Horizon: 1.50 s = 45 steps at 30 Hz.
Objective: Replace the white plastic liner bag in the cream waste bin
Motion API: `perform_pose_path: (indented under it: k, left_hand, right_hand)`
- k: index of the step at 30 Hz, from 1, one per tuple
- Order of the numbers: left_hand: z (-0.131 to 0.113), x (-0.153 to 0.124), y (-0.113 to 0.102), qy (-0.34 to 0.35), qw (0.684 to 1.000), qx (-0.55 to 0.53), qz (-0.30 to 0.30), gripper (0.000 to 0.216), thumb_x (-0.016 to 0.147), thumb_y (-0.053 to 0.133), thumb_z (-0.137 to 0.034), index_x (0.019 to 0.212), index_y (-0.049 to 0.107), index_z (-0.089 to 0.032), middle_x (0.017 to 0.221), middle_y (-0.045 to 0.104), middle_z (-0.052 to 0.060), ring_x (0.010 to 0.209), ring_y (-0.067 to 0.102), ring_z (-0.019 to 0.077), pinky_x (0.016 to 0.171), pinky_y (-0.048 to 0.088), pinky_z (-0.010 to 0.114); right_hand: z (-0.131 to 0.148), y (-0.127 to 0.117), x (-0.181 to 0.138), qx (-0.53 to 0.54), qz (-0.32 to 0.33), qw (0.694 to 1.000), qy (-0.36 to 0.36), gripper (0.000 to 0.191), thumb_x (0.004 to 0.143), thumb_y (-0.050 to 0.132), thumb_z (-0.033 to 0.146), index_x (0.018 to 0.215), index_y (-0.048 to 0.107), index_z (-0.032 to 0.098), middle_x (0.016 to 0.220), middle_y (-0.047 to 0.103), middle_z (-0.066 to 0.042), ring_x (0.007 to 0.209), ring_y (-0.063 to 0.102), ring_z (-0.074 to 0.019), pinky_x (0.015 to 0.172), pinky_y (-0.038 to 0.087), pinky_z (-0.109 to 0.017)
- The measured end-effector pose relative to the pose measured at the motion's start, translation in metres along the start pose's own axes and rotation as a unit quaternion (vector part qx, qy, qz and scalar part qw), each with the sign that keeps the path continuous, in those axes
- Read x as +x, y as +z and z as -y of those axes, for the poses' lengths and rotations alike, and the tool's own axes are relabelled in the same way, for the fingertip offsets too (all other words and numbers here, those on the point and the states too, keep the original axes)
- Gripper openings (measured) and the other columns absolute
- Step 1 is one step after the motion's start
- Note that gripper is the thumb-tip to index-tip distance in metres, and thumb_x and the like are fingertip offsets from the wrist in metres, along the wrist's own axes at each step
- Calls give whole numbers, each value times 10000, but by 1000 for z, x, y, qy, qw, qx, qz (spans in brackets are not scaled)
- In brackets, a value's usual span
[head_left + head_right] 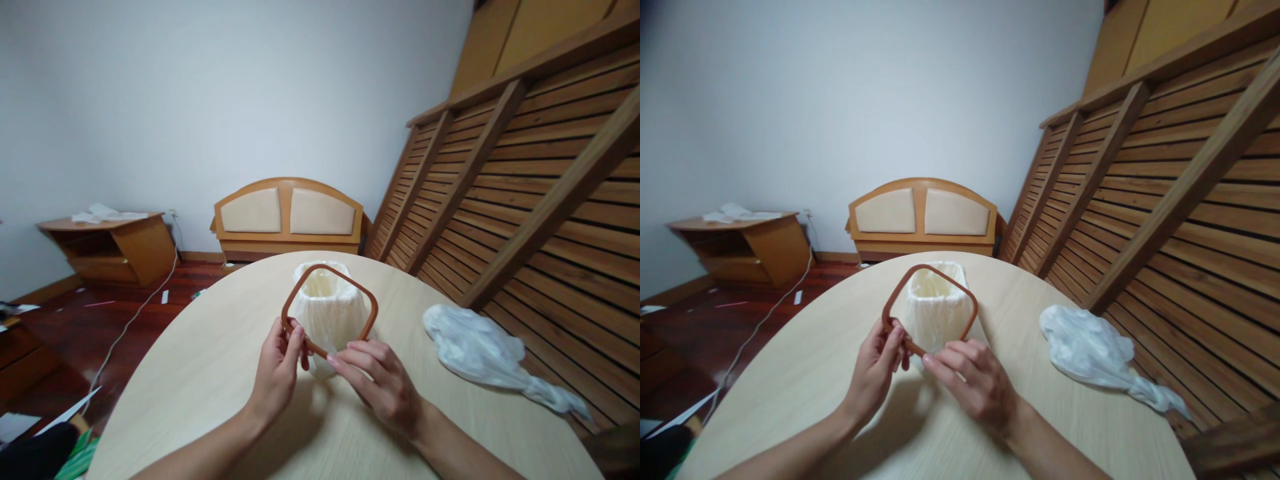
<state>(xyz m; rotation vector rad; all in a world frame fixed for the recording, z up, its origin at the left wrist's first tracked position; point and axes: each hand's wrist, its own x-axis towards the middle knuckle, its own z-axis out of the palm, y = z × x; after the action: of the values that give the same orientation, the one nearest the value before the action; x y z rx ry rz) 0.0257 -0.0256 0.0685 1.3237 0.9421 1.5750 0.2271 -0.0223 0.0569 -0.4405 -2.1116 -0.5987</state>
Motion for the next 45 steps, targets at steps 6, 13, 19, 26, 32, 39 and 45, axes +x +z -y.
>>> perform_pose_path:
  k: [6, 13, 19, 26, 32, 39, 45]
  left_hand:
    - [4, 3, -1, -13, 1000, -20, -11, 442, 867, 644, -610, 840, 513, -188, 631, 546, -48, 479, 460, 79, 443, 409, 192]
    - [0, 0, 1, -38, 999, -37, 9, 450, 860, 647, -615, 815, 523, -184, 610, 516, -57, 474, 451, 80, 445, 417, 195]
    - [6, -2, 3, -44, 998, -15, 37, 429, 889, 620, -596, 822, 529, -182, 602, 512, -60, 479, 449, 79, 458, 415, 192]
    - [10, -2, -1, -22, 996, 32, 79, 416, 903, 598, -577, 821, 544, -173, 651, 567, -24, 519, 527, 98, 509, 460, 221]
    - [7, 4, -11, 26, 997, 56, 41, 315, 936, 576, -498, 939, 563, -183, 645, 537, -49, 513, 513, 101, 499, 450, 212]
    - [-3, 16, -25, 112, 977, 178, 25, 261, 933, 586, -403, 920, 686, -162, 702, 621, 5, 563, 500, 110, 530, 398, 215]
    - [1, 33, -35, 62, 986, 155, -17, 414, 931, 558, -498, 1013, 731, -131, 568, 424, -52, 519, 376, 110, 489, 289, 221]
  right_hand:
    - [-15, 8, -10, -19, -78, 985, 154, 656, 951, 598, 240, 1550, 337, 192, 1345, 604, -159, 1274, 555, -302, 993, 545, -499]
    - [-18, 13, -19, 48, -54, 960, 270, 617, 992, 470, 317, 1569, 277, 214, 1487, 476, -163, 1366, 464, -324, 1075, 464, -562]
    - [-17, 17, -24, 119, -79, 935, 325, 570, 1009, 449, 369, 1545, 323, 219, 1353, 576, -148, 1267, 534, -303, 1064, 457, -558]
    - [-18, 18, -22, 167, -161, 886, 401, 306, 991, 546, 305, 1286, 563, 226, 981, 671, -67, 835, 685, -193, 773, 607, -377]
    - [-14, 17, -21, 195, -193, 887, 371, 174, 966, 598, 270, 1136, 598, 236, 915, 661, -37, 777, 693, -169, 653, 599, -288]
    - [-19, 8, -14, 187, -153, 905, 351, 176, 1025, 470, 255, 1064, 641, 238, 879, 641, -29, 773, 655, -166, 675, 567, -302]
    - [-31, 6, -5, 45, -78, 965, 245, 225, 980, 545, 166, 1127, 690, 255, 1030, 711, -54, 1012, 635, -228, 894, 528, -427]
